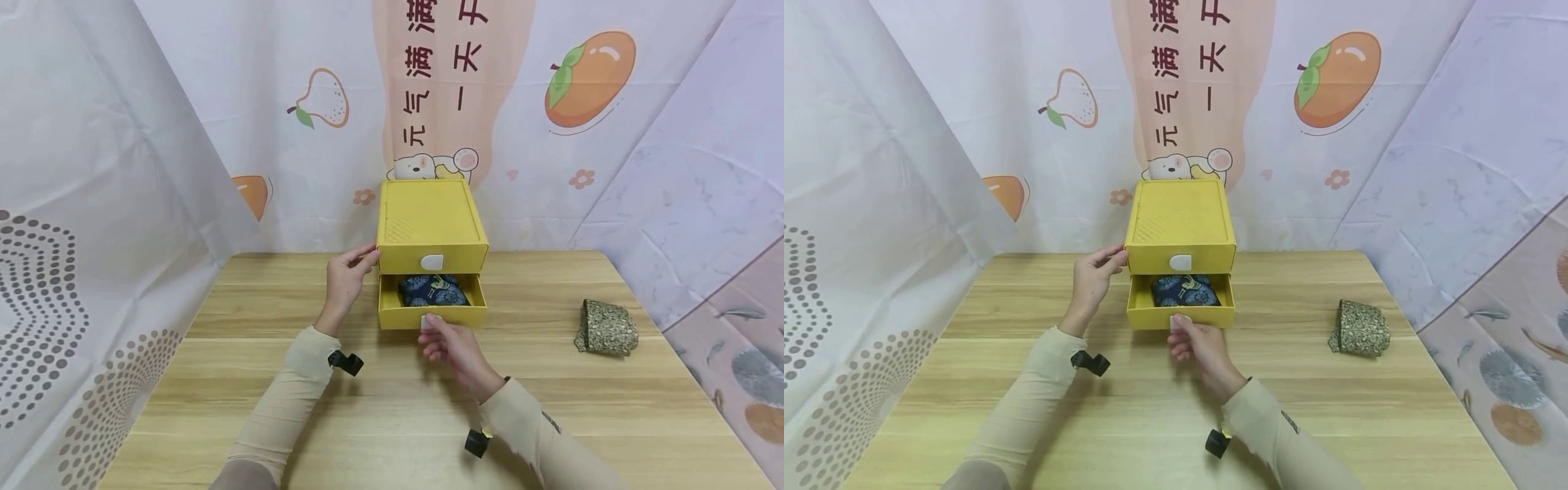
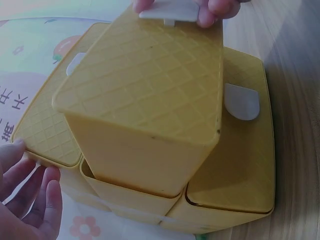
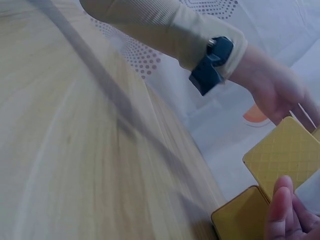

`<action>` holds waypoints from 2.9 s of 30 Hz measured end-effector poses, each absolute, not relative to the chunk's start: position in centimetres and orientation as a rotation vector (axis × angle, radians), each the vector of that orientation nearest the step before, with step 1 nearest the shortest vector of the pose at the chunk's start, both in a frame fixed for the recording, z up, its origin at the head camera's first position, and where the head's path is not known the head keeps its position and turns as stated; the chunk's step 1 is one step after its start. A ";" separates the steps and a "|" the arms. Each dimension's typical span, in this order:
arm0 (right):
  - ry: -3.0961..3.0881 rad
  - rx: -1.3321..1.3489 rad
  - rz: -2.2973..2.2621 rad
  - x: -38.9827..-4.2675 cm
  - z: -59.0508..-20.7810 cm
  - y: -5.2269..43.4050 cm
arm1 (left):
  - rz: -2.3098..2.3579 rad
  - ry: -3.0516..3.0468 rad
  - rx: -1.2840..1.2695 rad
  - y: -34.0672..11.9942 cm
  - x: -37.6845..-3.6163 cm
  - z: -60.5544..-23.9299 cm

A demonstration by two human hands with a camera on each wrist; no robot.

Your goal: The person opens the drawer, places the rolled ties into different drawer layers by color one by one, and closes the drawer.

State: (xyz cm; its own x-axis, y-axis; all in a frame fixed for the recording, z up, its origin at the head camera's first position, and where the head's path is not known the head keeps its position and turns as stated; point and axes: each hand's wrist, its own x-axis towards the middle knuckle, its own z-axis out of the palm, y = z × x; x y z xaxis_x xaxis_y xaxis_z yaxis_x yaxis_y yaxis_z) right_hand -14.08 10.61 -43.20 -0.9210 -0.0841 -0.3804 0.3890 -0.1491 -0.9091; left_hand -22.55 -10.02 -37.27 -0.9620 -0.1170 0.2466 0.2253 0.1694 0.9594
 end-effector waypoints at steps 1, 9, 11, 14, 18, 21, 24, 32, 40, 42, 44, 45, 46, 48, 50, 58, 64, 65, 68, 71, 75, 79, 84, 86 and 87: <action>1.808 0.349 -2.143 -14.2 -43.2 10.6 | -1.862 -2.188 -0.106 -9.9 -22.3 -36.9; 1.816 0.335 -2.156 -15.7 -43.3 10.6 | -1.848 -2.194 -0.125 -9.4 -20.3 -34.4; 1.818 0.329 -2.156 -16.1 -43.3 10.6 | -1.843 -2.192 -0.126 -9.5 -20.3 -34.5; 1.815 0.325 -2.155 -16.7 -43.3 10.5 | -1.856 -2.190 -0.118 -9.7 -21.2 -35.6; 1.805 0.326 -2.149 -17.4 -43.2 10.5 | -1.885 -2.174 -0.106 -10.1 -22.4 -37.3; 1.789 0.329 -2.156 -17.9 -43.1 10.5 | -1.894 -2.157 -0.111 -10.1 -22.6 -37.6; 1.787 0.336 -2.167 -18.4 -43.0 10.5 | -1.887 -2.147 -0.119 -10.2 -22.7 -37.7; 1.784 0.352 -2.192 -19.8 -43.1 10.4 | -1.885 -2.133 -0.135 -10.2 -22.8 -37.7; 1.799 0.335 -2.187 -20.5 -43.1 10.3 | -1.908 -2.164 -0.083 -10.1 -22.5 -37.2; 1.800 0.329 -2.188 -20.7 -43.1 10.4 | -1.896 -2.181 -0.069 -9.9 -21.9 -36.5; 1.799 0.329 -2.190 -20.9 -43.2 10.4 | -1.879 -2.193 -0.067 -9.7 -21.3 -35.6; 1.798 0.329 -2.190 -20.9 -43.2 10.4 | -1.869 -2.195 -0.075 -9.6 -20.9 -35.3; 1.797 0.331 -2.189 -21.0 -43.2 10.5 | -1.855 -2.197 -0.084 -9.5 -20.6 -34.9; 1.800 0.330 -2.185 -21.0 -43.1 10.5 | -1.838 -2.188 -0.106 -9.4 -20.5 -34.7; 1.799 0.337 -2.179 -20.9 -43.0 10.5 | -1.815 -2.177 -0.125 -9.5 -20.9 -35.4; 1.831 0.317 -2.150 -20.2 -42.9 10.8 | -1.711 -2.124 -0.206 -9.8 -22.4 -37.8; 1.797 0.324 -2.192 -20.1 -42.9 11.1 | -1.675 -2.116 -0.240 -9.9 -22.5 -37.9; 1.792 0.328 -2.193 -20.1 -42.9 11.2 | -1.675 -2.118 -0.237 -9.9 -22.5 -37.9; 1.778 0.350 -2.201 -20.1 -43.1 11.3 | -1.682 -2.117 -0.221 -9.9 -22.5 -37.9; 1.783 0.369 -2.188 -20.0 -43.4 11.5 | -1.689 -2.106 -0.219 -10.0 -22.6 -37.9; 1.803 0.414 -2.143 -19.6 -44.1 11.8 | -1.692 -2.098 -0.234 -10.0 -22.6 -37.9; 1.783 0.441 -2.114 -19.1 -44.9 11.9 | -1.703 -2.097 -0.241 -10.0 -22.6 -37.9; 1.726 0.458 -2.122 -18.8 -46.2 11.9 | -1.740 -2.099 -0.230 -9.9 -22.5 -37.9; 1.713 0.463 -2.121 -18.8 -46.6 11.8 | -1.749 -2.104 -0.224 -9.9 -22.5 -38.0; 1.706 0.463 -2.119 -18.9 -46.7 11.8 | -1.753 -2.107 -0.220 -9.9 -22.5 -38.0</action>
State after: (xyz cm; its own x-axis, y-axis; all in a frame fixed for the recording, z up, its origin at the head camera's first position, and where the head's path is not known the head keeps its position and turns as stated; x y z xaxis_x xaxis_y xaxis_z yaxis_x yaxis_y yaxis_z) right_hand -18.85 11.76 -46.66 -0.8735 -0.0862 -0.4791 0.4864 -0.1906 -0.8527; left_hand -22.53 -9.92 -37.95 -0.9118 -0.1256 0.3910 0.3617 0.2056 0.9093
